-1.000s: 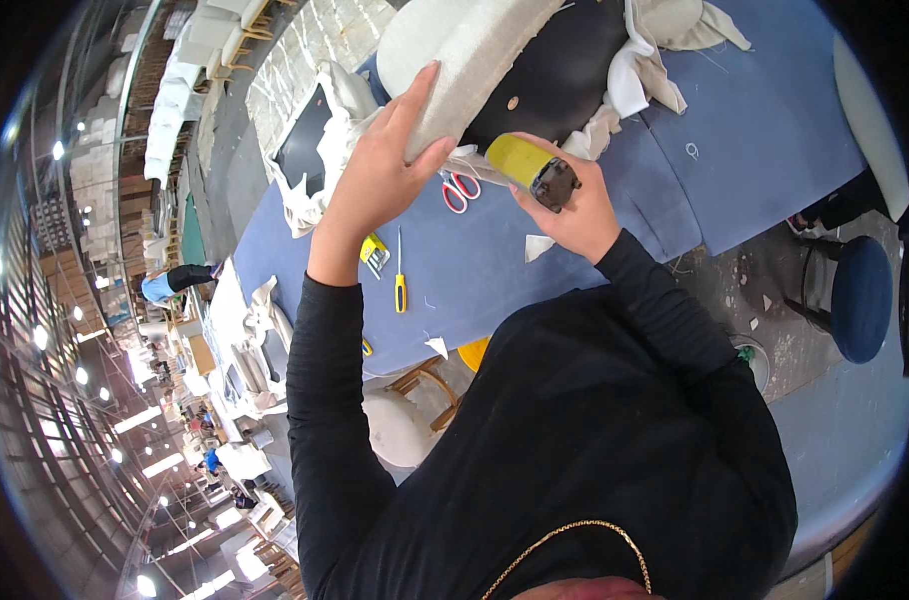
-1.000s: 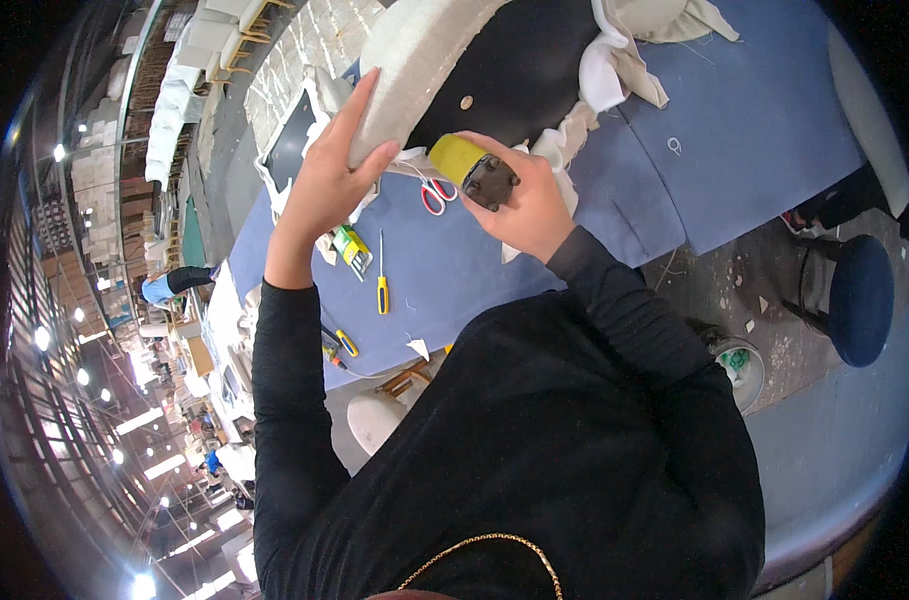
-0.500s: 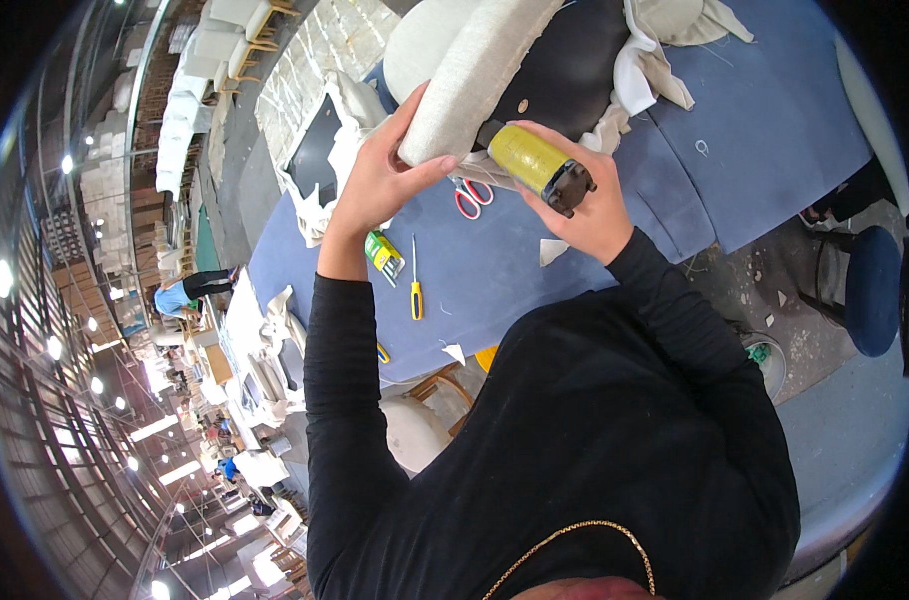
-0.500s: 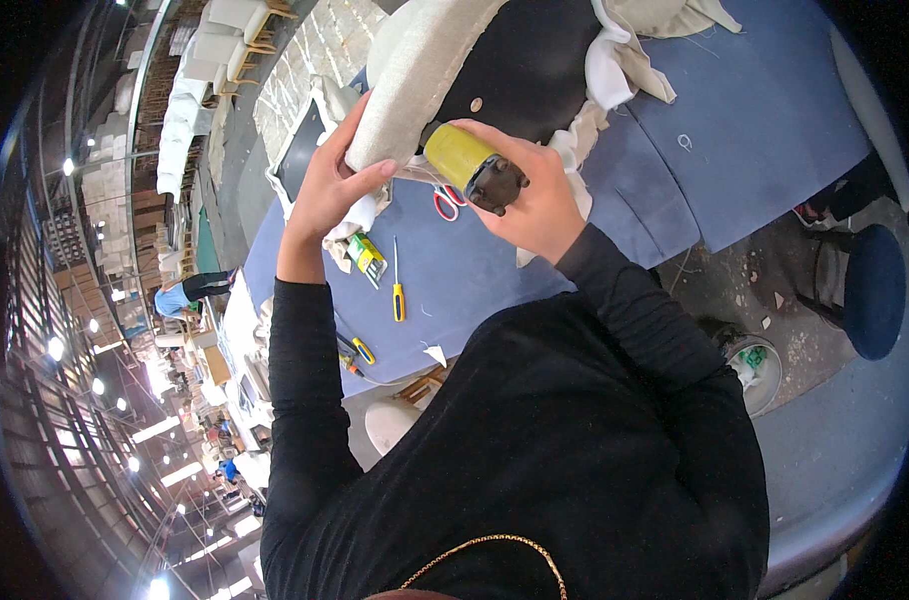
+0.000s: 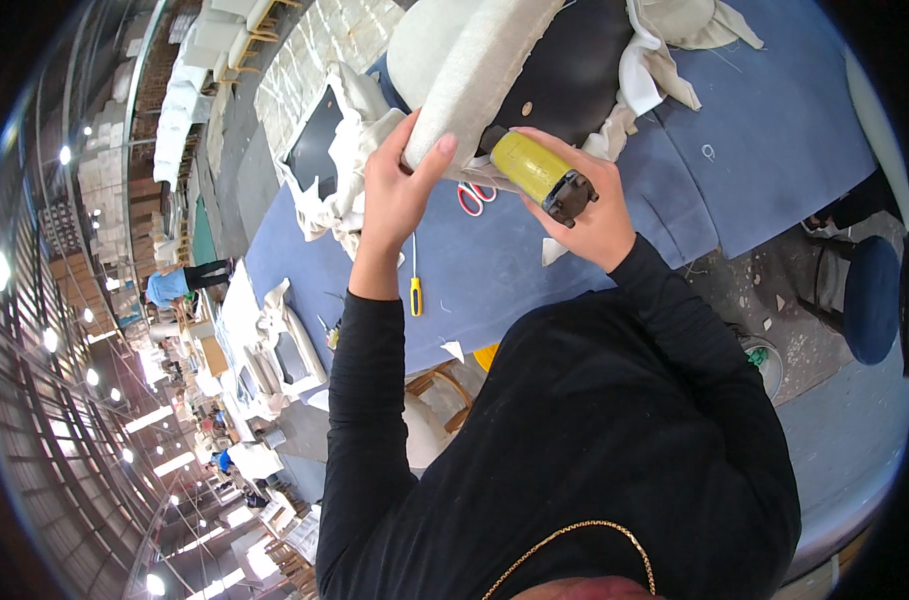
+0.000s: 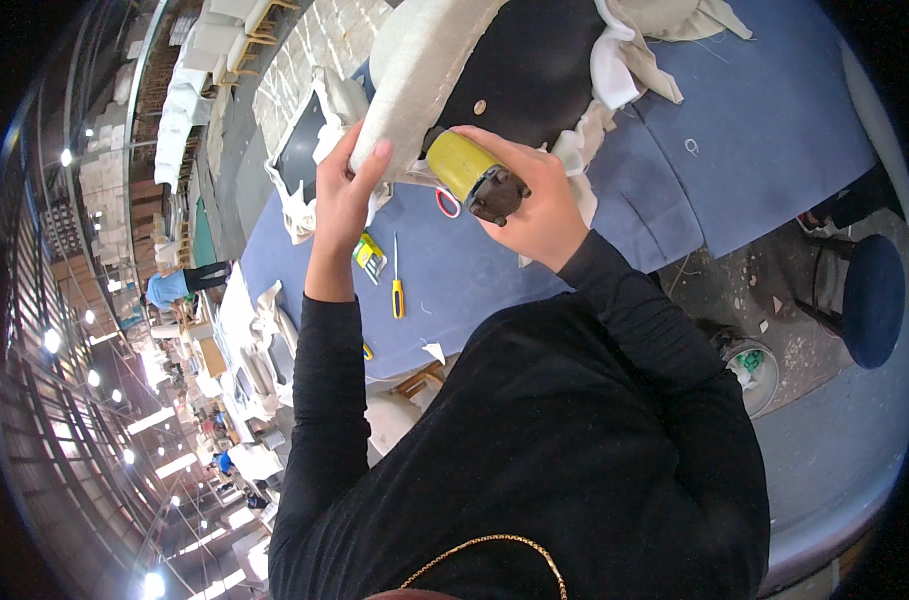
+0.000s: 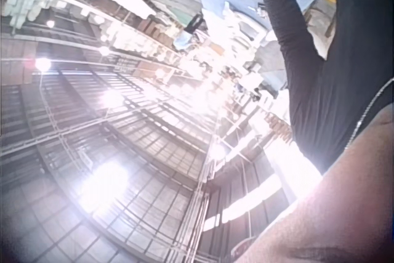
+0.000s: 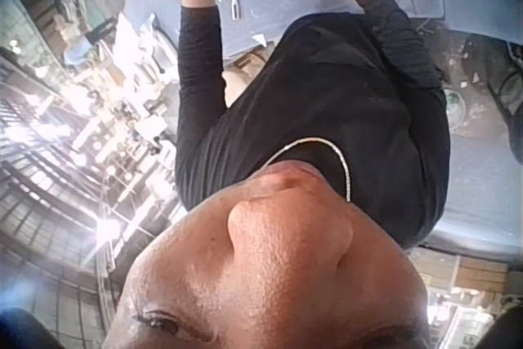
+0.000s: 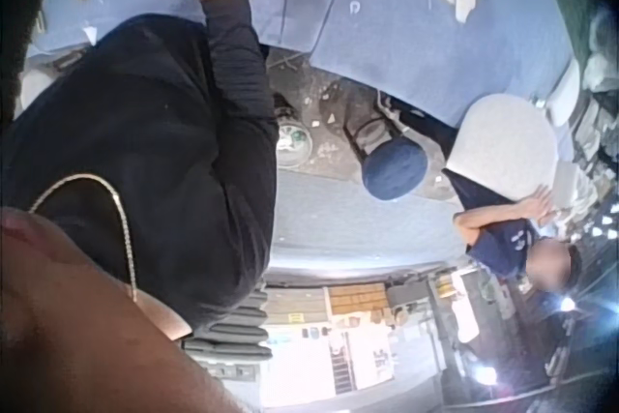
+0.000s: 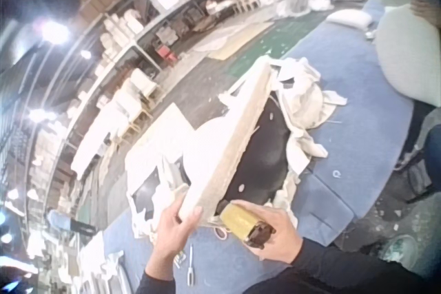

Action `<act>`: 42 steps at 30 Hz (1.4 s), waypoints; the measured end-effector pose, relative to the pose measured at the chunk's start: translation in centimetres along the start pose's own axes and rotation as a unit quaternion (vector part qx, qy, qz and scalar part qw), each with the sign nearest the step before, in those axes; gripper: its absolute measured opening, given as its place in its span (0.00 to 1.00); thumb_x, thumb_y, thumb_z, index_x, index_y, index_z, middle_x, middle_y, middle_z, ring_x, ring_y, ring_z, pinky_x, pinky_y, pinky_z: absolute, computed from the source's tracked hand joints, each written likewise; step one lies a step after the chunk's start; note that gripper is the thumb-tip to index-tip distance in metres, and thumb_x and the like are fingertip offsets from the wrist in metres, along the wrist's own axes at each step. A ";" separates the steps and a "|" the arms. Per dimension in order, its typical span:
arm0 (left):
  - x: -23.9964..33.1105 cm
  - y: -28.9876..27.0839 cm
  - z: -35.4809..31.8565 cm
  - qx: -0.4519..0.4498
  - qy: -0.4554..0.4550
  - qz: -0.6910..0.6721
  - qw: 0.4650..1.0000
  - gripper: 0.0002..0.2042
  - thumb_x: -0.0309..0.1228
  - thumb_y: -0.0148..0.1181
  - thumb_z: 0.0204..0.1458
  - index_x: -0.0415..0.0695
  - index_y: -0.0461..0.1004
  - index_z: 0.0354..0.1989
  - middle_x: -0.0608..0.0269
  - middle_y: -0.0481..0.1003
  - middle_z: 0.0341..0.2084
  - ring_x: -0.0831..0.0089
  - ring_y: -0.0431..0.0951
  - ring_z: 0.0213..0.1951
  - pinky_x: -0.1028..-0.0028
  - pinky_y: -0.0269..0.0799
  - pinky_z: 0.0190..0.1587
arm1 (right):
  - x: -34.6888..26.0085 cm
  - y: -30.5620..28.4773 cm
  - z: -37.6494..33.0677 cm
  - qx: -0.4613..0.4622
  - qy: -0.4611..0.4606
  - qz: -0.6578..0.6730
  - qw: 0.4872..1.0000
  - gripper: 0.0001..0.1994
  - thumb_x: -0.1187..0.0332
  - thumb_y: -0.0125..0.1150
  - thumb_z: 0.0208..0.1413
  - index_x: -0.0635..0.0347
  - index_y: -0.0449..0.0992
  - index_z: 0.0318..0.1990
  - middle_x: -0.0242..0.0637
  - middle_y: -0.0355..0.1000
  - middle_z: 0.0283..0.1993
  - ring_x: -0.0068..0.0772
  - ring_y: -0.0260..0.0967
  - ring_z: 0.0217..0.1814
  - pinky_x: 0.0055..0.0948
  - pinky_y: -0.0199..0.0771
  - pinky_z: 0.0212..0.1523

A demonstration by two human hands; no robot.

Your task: The person is upholstering a chair seat by wrapping fabric around a foam cushion. They use a staple gun to secure the fabric to the underside of the seat frame and scissors to trim excess material. The process involves repeatedly flipping the seat, pulling the fabric taut, stapling, and trimming to achieve a smooth finish.

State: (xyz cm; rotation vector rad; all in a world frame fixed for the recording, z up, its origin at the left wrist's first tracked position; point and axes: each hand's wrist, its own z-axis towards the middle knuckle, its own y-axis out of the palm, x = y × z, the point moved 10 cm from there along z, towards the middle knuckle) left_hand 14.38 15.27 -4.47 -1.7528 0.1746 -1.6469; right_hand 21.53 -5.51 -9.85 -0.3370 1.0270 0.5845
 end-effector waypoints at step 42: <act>-0.1 1.4 -0.9 0.055 -0.008 -0.143 0.988 0.30 0.21 0.69 0.62 0.41 0.69 0.73 0.52 0.75 0.66 0.66 0.82 0.58 0.68 0.87 0.54 | 3.0 -1.9 1.3 -0.023 0.050 0.036 0.998 0.29 0.78 0.73 0.57 0.63 0.78 0.68 0.44 0.84 0.61 0.34 0.83 0.61 0.33 0.80 0.64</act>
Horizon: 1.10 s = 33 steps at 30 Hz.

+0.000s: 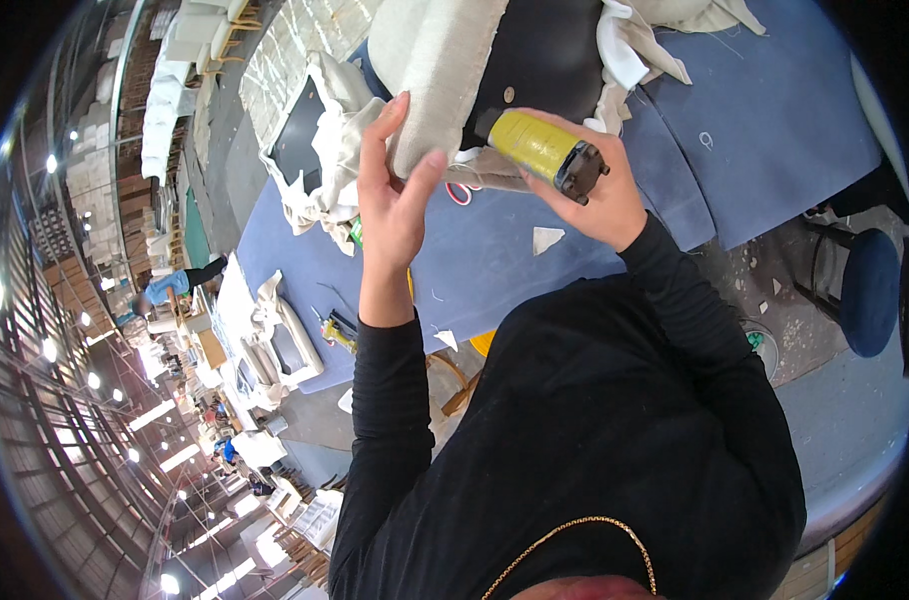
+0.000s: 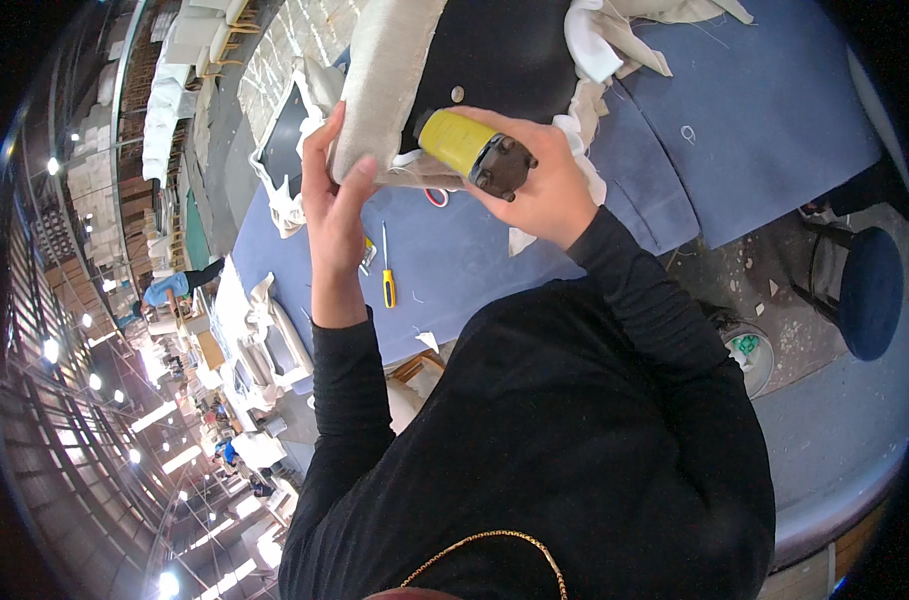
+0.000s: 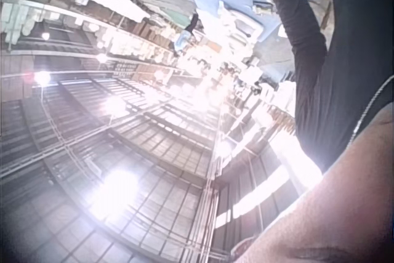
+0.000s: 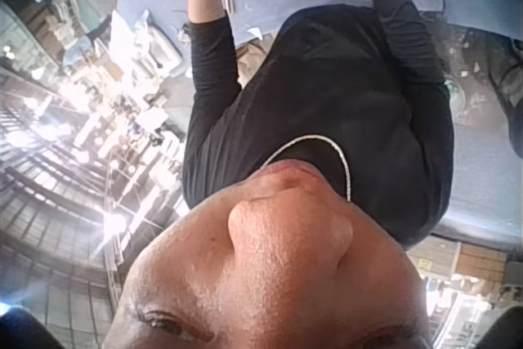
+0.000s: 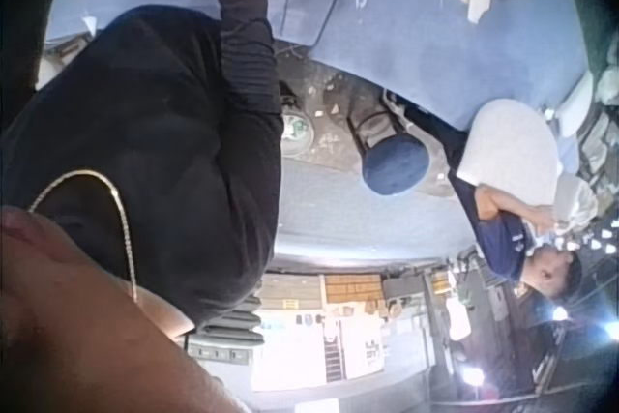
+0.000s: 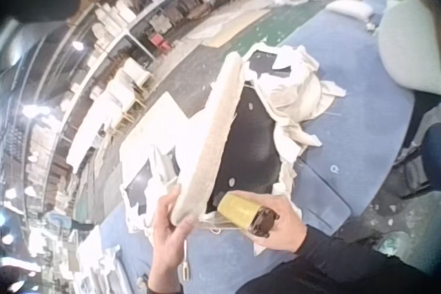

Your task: The person is upholstering a chair seat by wrapping fabric around a foam cushion. They use a staple gun to secure the fabric to the underside of the seat frame and scissors to trim excess material. The process involves repeatedly flipping the seat, pulling the fabric taut, stapling, and trimming to achieve a smooth finish.

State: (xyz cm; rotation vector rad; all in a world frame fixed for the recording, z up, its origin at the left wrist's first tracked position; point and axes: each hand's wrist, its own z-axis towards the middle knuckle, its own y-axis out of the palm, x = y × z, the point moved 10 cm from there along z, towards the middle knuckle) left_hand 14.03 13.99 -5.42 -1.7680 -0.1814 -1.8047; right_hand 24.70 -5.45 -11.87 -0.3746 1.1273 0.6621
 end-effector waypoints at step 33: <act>3.2 1.1 -1.6 0.034 0.112 0.341 0.933 0.40 0.21 0.77 0.44 0.44 0.70 0.71 0.45 0.77 0.65 0.49 0.79 0.66 0.59 0.74 0.68 | -3.4 0.9 -0.8 -0.081 -0.058 0.014 0.995 0.36 0.76 0.77 0.44 0.60 0.79 0.67 0.48 0.84 0.60 0.46 0.85 0.59 0.37 0.82 0.62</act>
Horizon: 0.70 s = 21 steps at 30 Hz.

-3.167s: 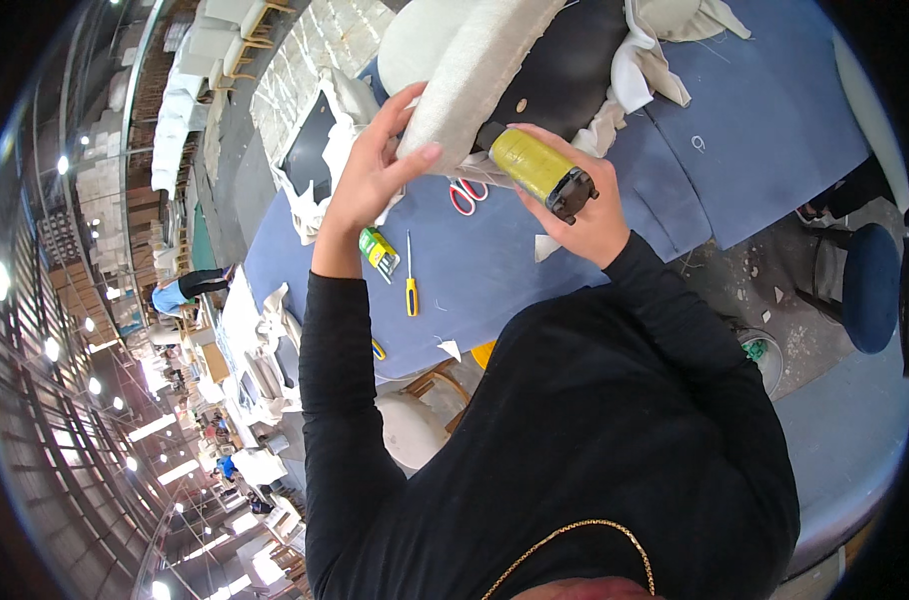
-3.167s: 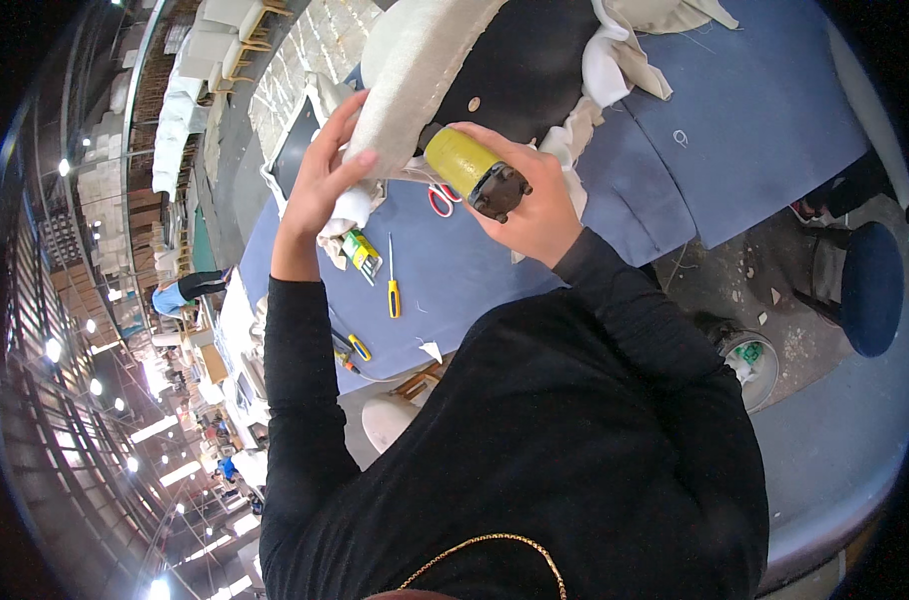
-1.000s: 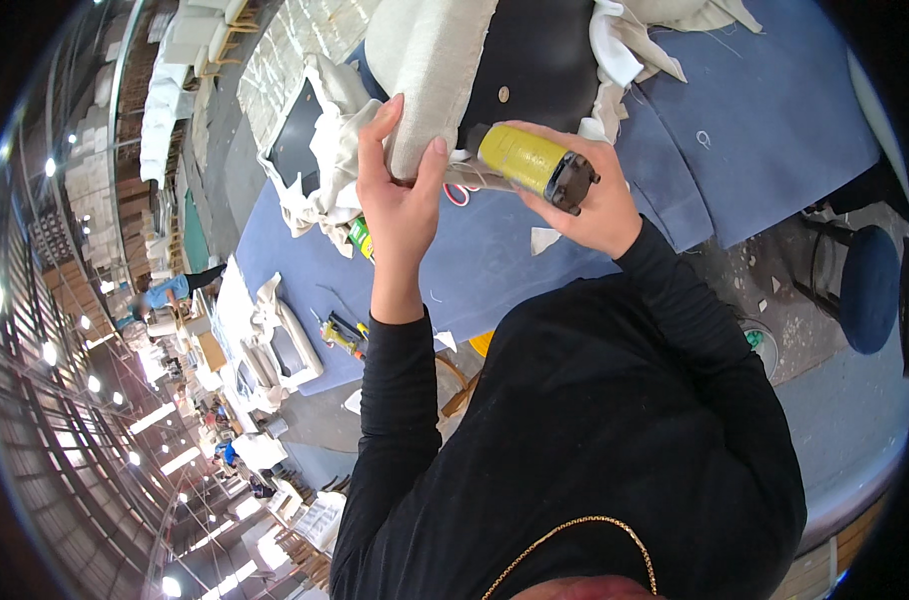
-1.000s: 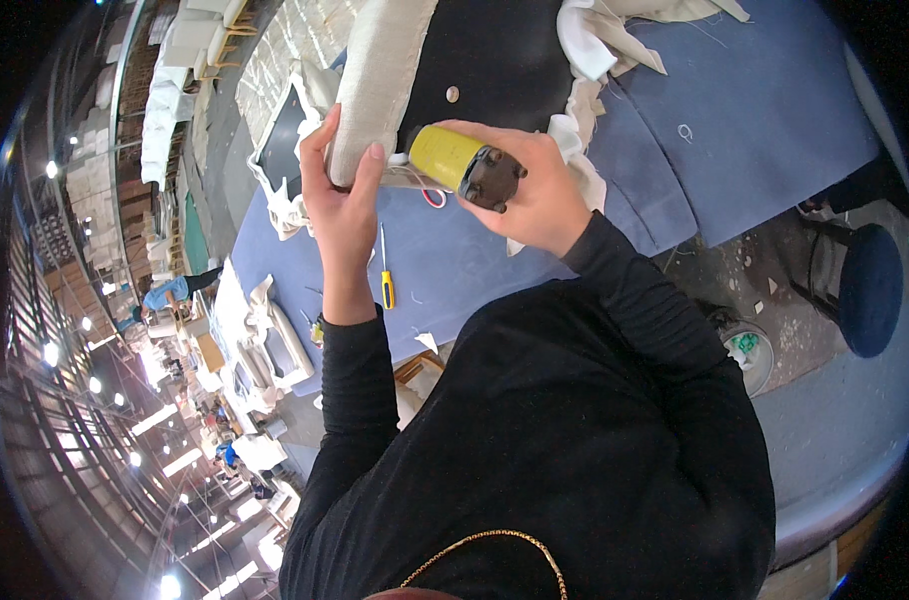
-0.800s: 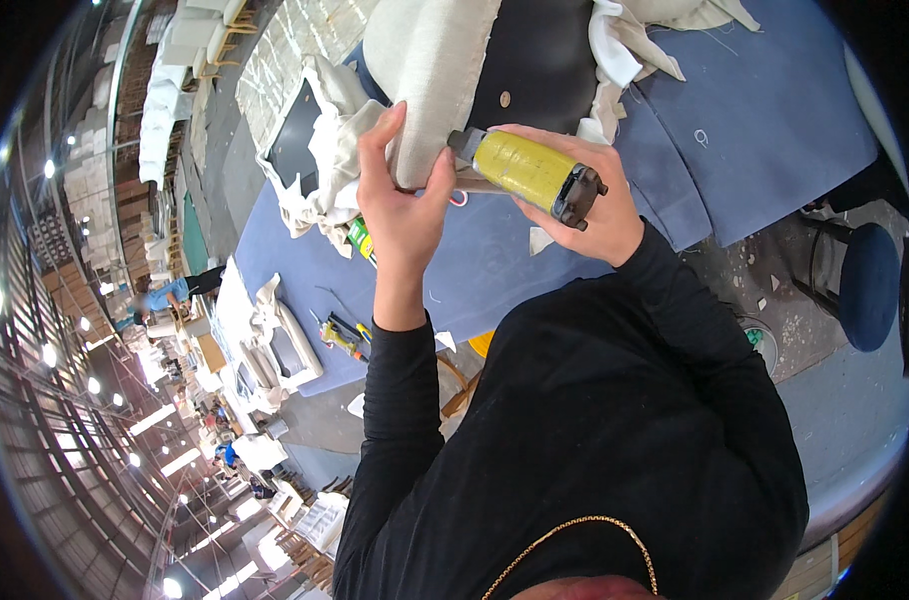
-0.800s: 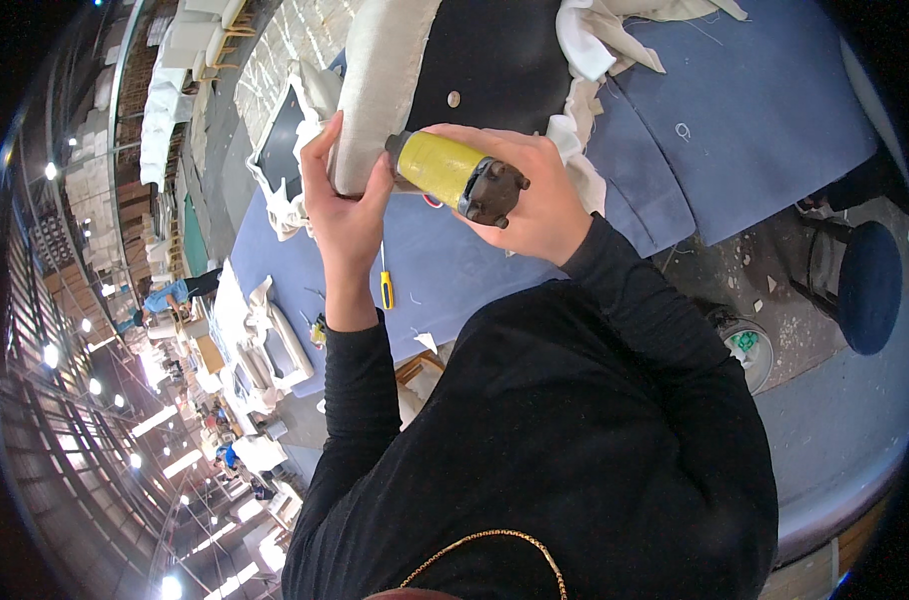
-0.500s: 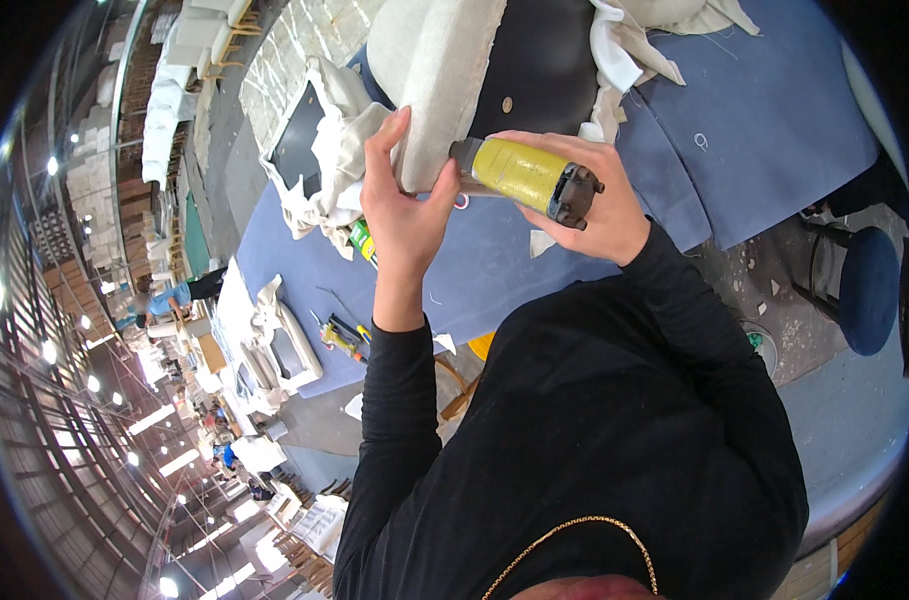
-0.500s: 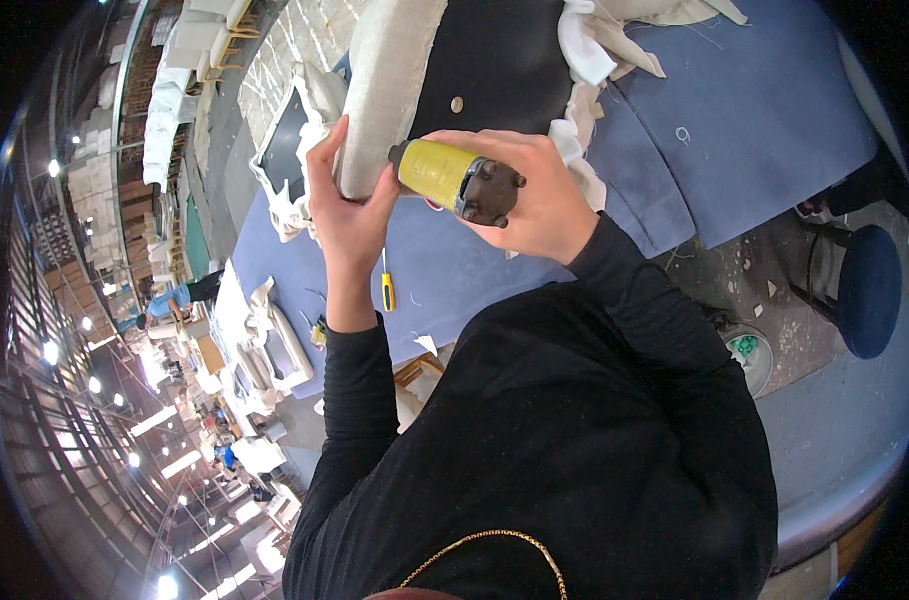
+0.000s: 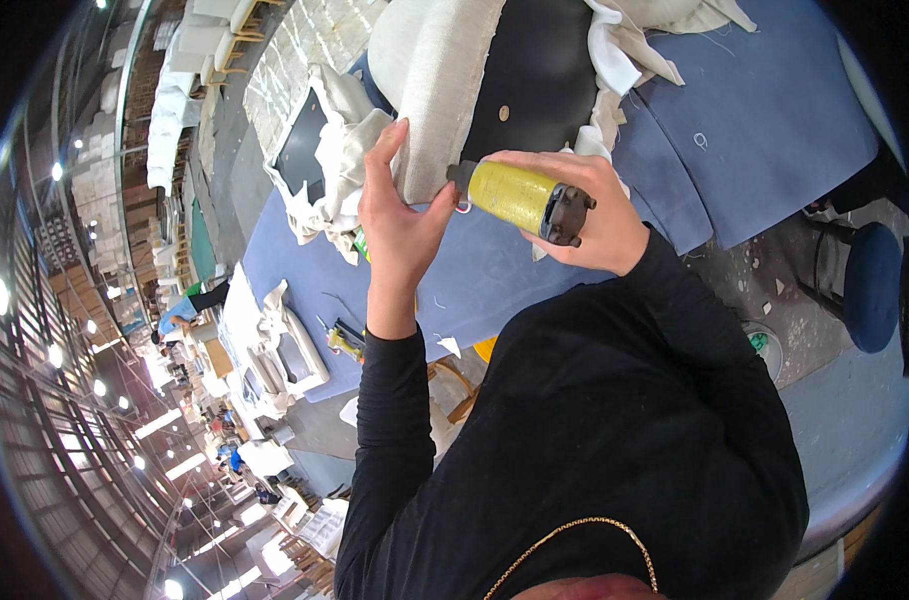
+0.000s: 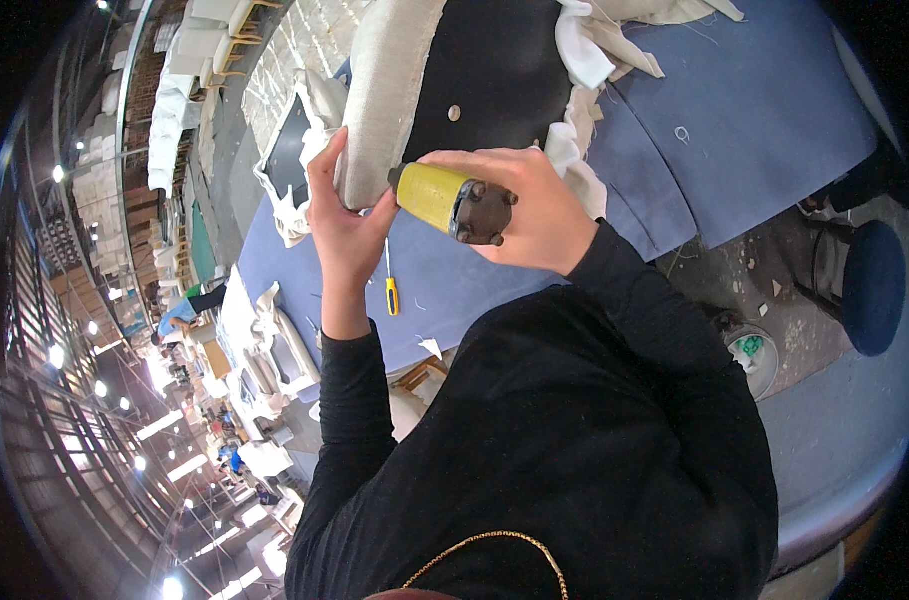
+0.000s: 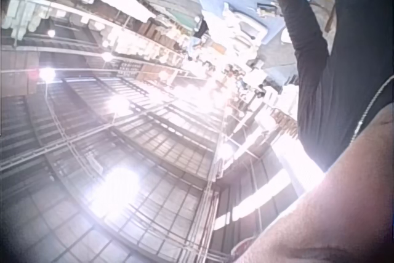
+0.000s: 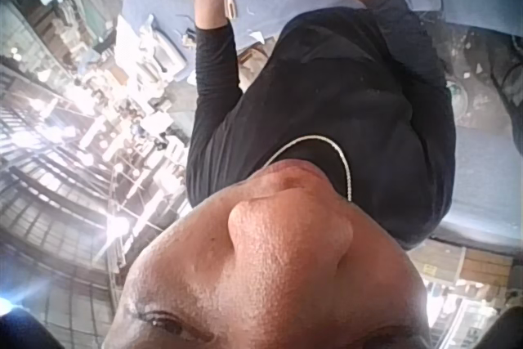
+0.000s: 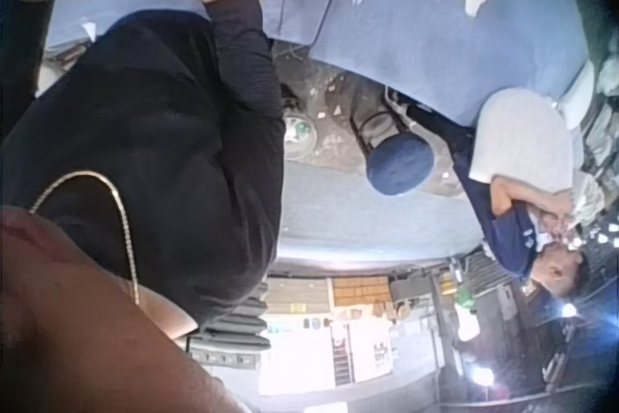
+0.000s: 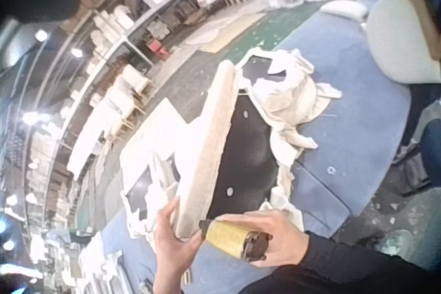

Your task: The person is upholstering a chair seat by wrapping fabric around a foam cushion. They use a staple gun to secure the fabric to the underside of the seat frame and scissors to trim excess material. The process involves repeatedly flipping the seat, pulling the fabric taut, stapling, and trimming to achieve a smooth finish.

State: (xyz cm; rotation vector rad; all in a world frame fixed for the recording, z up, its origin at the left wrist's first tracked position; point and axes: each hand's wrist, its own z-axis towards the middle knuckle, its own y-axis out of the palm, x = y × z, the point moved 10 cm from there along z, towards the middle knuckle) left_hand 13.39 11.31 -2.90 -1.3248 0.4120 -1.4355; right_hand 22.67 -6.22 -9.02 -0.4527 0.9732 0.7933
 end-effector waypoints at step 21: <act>0.2 0.2 -0.5 -0.012 -0.023 0.004 1.000 0.45 0.20 0.80 0.40 0.44 0.67 0.72 0.46 0.75 0.68 0.51 0.78 0.69 0.60 0.74 0.69 | -0.1 2.2 -1.0 -0.029 0.026 -0.027 0.999 0.42 0.73 0.82 0.43 0.54 0.75 0.71 0.47 0.84 0.58 0.47 0.84 0.58 0.40 0.85 0.61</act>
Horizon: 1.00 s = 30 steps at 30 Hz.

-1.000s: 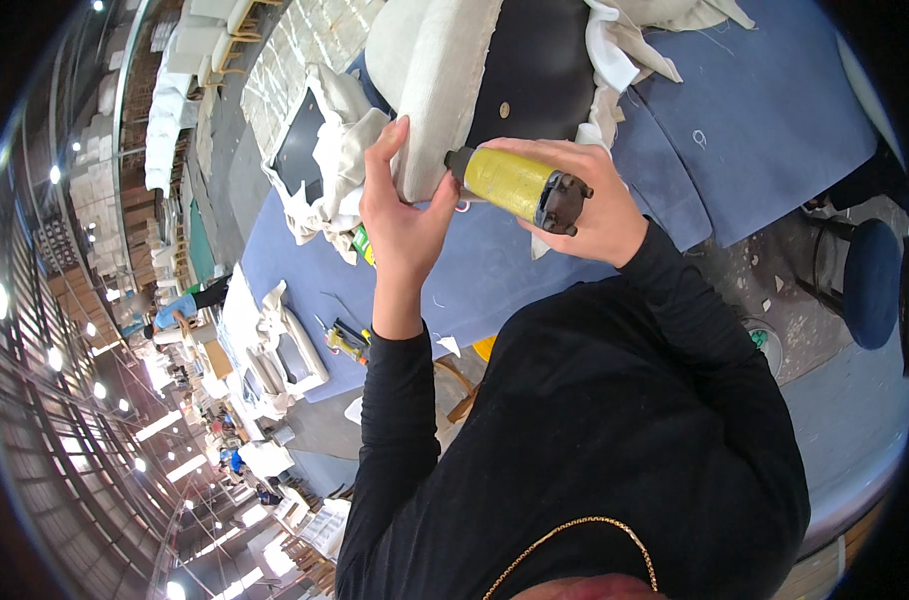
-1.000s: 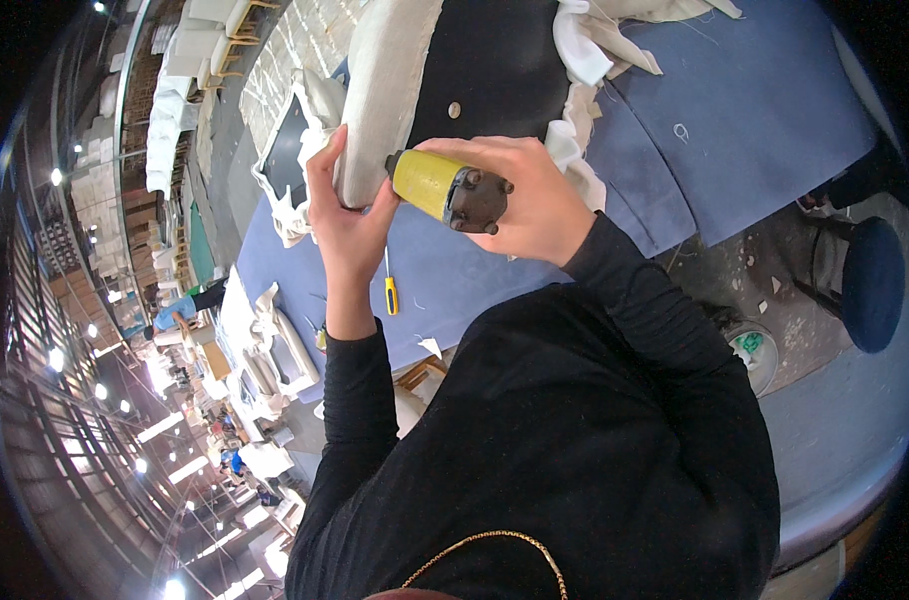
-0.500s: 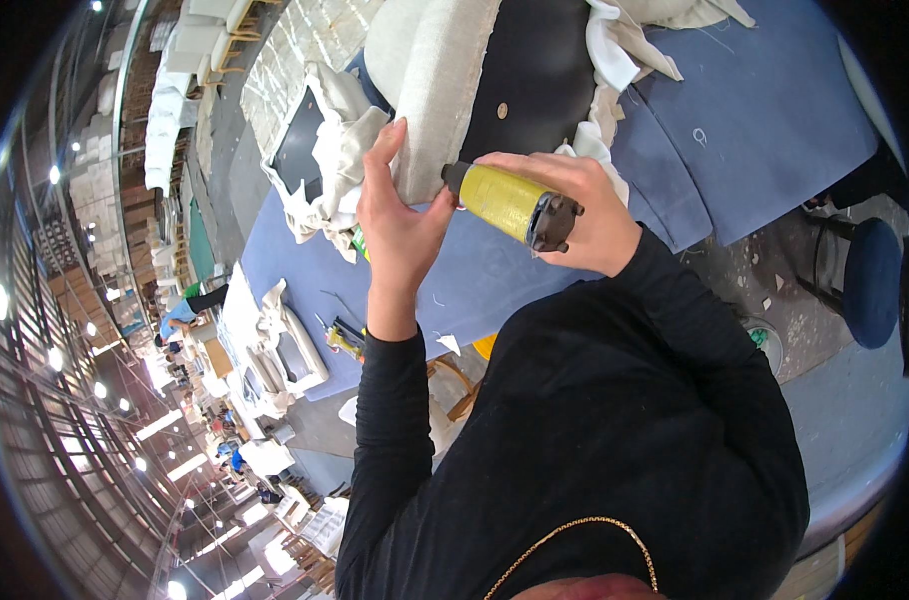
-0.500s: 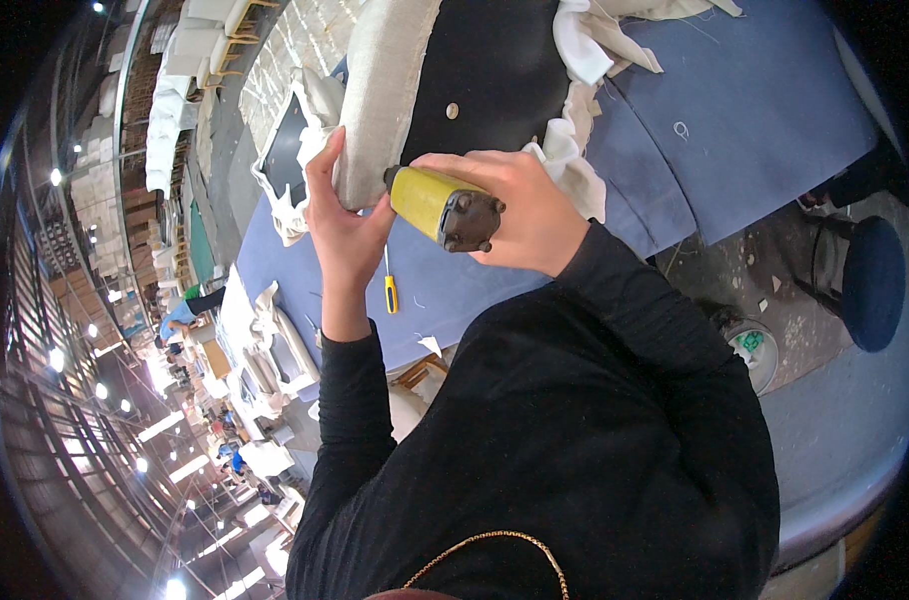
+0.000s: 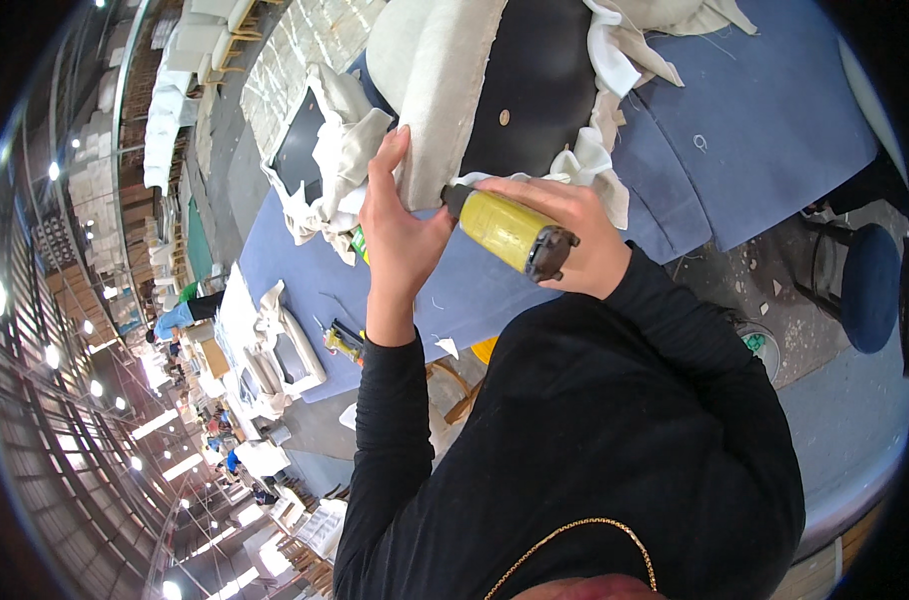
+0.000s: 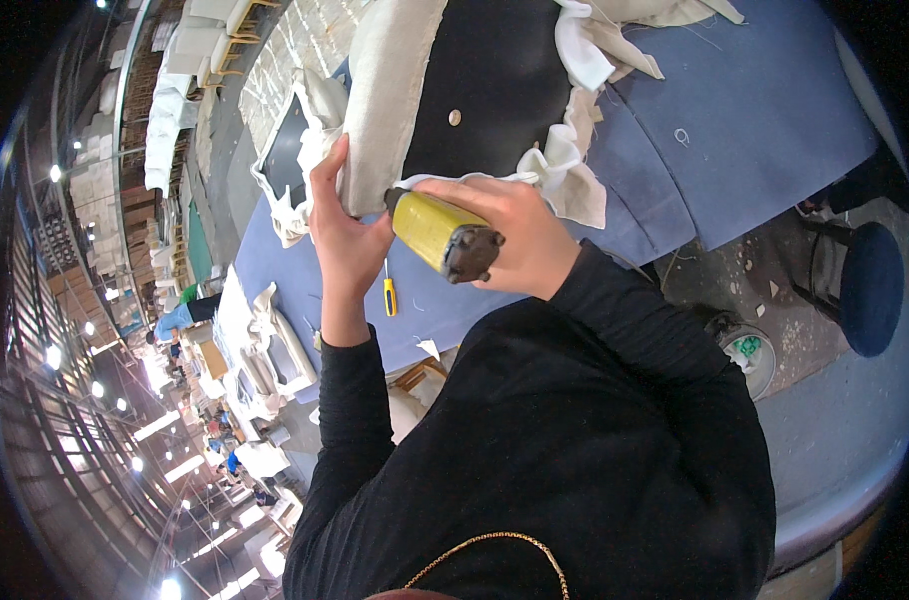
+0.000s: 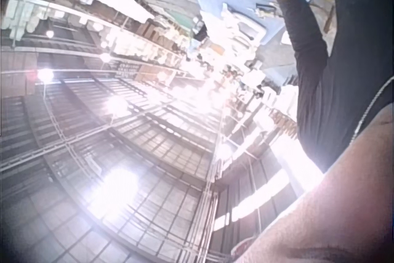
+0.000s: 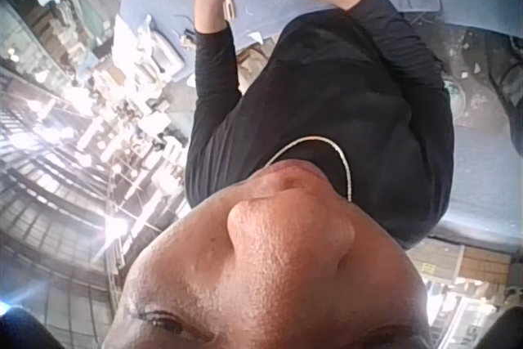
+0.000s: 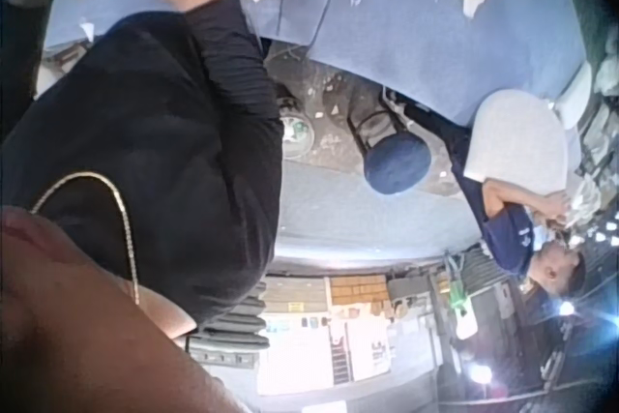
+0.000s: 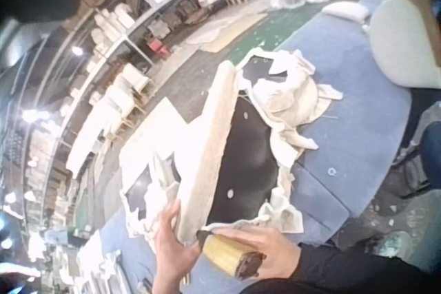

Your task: The person is upholstering a chair seat by wrapping fabric around a foam cushion. They use a staple gun to secure the fabric to the underside of the seat frame and scissors to trim excess material. The process involves repeatedly flipping the seat, pulling the fabric taut, stapling, and trimming to achieve a smooth finish.

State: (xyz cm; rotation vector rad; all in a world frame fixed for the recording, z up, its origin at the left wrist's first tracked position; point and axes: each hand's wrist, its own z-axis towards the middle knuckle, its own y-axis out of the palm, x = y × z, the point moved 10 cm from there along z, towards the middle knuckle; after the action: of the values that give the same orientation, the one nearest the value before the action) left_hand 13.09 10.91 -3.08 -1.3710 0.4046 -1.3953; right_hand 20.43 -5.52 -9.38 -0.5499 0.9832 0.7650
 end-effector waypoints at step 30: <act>0.2 25.2 -10.3 -0.309 0.193 0.009 0.931 0.53 0.62 0.78 0.44 0.54 0.66 0.80 0.55 0.59 0.82 0.40 0.53 0.81 0.37 0.50 0.77 | 16.8 -25.9 -15.7 0.191 0.489 0.135 0.840 0.43 0.33 0.52 0.73 0.63 0.64 0.78 0.50 0.70 0.73 0.36 0.73 0.71 0.34 0.76 0.67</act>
State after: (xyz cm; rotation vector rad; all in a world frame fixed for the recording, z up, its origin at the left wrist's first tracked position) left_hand 15.35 -2.59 -26.56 -1.5679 1.1942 -1.5960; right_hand 38.00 -27.48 -29.55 -0.4401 2.1531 0.4750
